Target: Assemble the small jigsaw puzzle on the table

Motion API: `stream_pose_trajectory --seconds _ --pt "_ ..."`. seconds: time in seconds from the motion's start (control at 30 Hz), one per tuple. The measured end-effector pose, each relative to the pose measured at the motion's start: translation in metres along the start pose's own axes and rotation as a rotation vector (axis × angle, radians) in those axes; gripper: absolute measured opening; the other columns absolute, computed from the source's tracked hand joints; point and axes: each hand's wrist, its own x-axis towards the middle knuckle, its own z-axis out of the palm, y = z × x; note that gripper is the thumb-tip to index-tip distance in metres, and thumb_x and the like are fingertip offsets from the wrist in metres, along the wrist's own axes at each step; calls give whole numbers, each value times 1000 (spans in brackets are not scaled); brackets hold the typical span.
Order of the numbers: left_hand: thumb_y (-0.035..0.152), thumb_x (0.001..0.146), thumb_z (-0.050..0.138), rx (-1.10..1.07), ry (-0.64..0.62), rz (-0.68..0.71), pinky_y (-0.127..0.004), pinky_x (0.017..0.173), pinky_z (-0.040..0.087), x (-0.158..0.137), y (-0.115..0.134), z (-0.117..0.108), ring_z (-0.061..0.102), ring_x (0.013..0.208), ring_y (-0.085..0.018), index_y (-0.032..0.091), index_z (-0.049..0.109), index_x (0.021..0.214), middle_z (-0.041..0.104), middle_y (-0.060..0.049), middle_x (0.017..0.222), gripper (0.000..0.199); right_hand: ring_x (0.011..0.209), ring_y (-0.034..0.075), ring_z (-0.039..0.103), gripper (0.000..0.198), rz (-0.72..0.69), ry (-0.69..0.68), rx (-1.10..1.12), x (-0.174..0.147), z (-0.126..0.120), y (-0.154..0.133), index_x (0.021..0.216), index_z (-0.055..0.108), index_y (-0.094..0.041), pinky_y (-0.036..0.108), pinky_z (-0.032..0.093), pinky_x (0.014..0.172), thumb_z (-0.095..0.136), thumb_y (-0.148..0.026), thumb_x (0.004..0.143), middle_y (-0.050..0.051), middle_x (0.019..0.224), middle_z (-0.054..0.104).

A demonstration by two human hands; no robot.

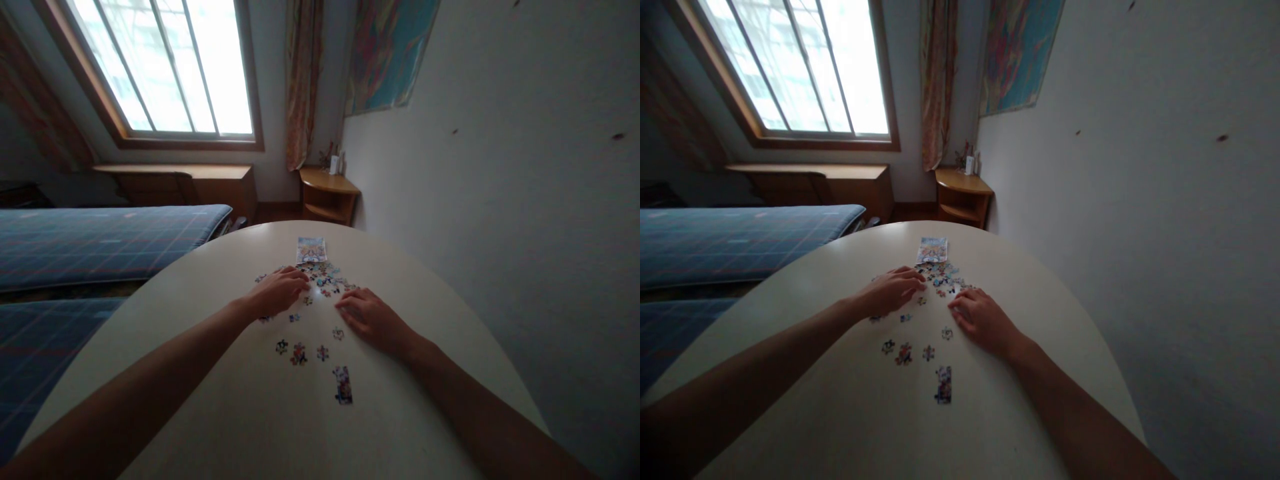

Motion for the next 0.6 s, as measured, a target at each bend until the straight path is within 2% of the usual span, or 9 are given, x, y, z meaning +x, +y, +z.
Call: stream_pose_trajectory --seconds 0.1,0.2,0.33,0.47,0.6 --pt "16 92 55 7 16 -5 -34 93 50 0 0 -1 61 104 -20 21 69 99 71 -4 105 16 108 25 58 20 1 -3 6 0 0 0 107 69 -19 43 47 97 58 -20 91 11 113 67" --pt "19 92 56 25 32 -37 -36 92 50 3 3 -1 61 102 -21 21 68 95 71 -5 102 13 107 24 59 19 -1 6 8 0 0 0 107 69 -19 43 47 96 59 -20 91 11 112 67" --pt "21 94 50 46 42 -86 -40 98 48 15 6 5 57 115 -24 22 65 112 66 -6 122 23 107 24 59 19 -14 9 8 0 0 1 107 69 -20 43 46 97 58 -22 92 11 112 67" --pt "21 95 44 61 15 -95 -44 108 41 27 4 18 46 132 -26 19 51 136 53 -8 143 41 109 24 58 20 -8 0 5 0 1 2 108 69 -20 42 46 98 59 -21 90 10 114 67" --pt "22 96 43 82 -17 -104 -43 111 36 31 4 26 45 134 -26 16 50 138 54 -10 143 43 109 24 58 21 -13 3 2 -1 1 3 109 68 -20 42 46 98 60 -20 90 10 114 67"
